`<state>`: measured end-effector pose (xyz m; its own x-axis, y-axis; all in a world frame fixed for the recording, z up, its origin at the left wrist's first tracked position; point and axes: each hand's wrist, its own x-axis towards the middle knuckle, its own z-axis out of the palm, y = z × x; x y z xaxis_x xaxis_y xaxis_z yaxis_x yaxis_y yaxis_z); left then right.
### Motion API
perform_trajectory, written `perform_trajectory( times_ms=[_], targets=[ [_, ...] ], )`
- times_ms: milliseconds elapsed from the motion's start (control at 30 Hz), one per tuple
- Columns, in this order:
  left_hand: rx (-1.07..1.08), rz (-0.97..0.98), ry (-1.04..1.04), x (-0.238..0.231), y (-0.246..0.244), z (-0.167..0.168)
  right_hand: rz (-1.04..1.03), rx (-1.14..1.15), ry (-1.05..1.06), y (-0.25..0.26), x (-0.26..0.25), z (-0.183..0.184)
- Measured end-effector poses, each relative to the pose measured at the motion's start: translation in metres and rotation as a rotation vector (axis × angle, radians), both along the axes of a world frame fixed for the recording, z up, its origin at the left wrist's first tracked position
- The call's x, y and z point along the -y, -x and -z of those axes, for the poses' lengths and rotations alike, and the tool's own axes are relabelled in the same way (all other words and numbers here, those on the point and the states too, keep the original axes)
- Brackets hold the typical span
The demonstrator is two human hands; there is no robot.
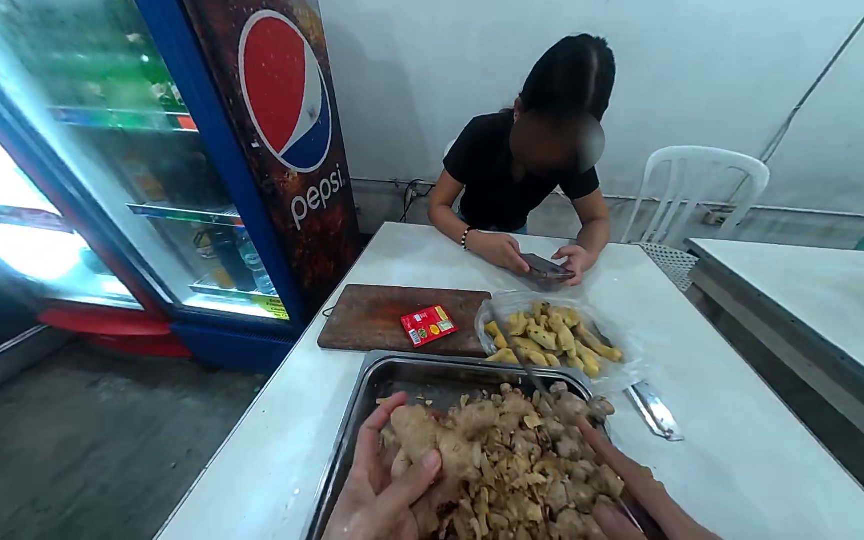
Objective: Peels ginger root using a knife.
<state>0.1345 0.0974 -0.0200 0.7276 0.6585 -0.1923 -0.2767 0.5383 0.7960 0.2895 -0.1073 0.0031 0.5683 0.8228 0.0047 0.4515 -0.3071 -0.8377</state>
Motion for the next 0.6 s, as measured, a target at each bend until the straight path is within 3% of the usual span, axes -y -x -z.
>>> perform_trajectory(
  times_ms=[100,200,333,400,467,600],
  targets=[
    [-0.022,-0.031,-0.134,-0.002,0.007,-0.002,0.028,0.268,0.273,-0.001,-0.007,0.002],
    [-0.031,-0.011,-0.242,-0.001,0.011,-0.003,-0.007,0.415,0.396,0.005,-0.017,0.005],
    [-0.037,0.025,-0.313,0.003,0.009,-0.002,0.054,0.546,0.109,0.007,-0.027,0.000],
    [-0.045,0.047,-0.375,0.007,0.006,-0.004,0.007,0.437,-0.021,0.009,-0.033,-0.006],
    [-0.021,0.102,-0.433,0.012,0.002,-0.005,-0.086,0.184,-0.129,0.012,-0.040,-0.006],
    [0.011,0.164,-0.319,0.014,0.000,-0.012,-0.037,-0.315,-0.273,0.012,-0.043,0.001]
  ],
)
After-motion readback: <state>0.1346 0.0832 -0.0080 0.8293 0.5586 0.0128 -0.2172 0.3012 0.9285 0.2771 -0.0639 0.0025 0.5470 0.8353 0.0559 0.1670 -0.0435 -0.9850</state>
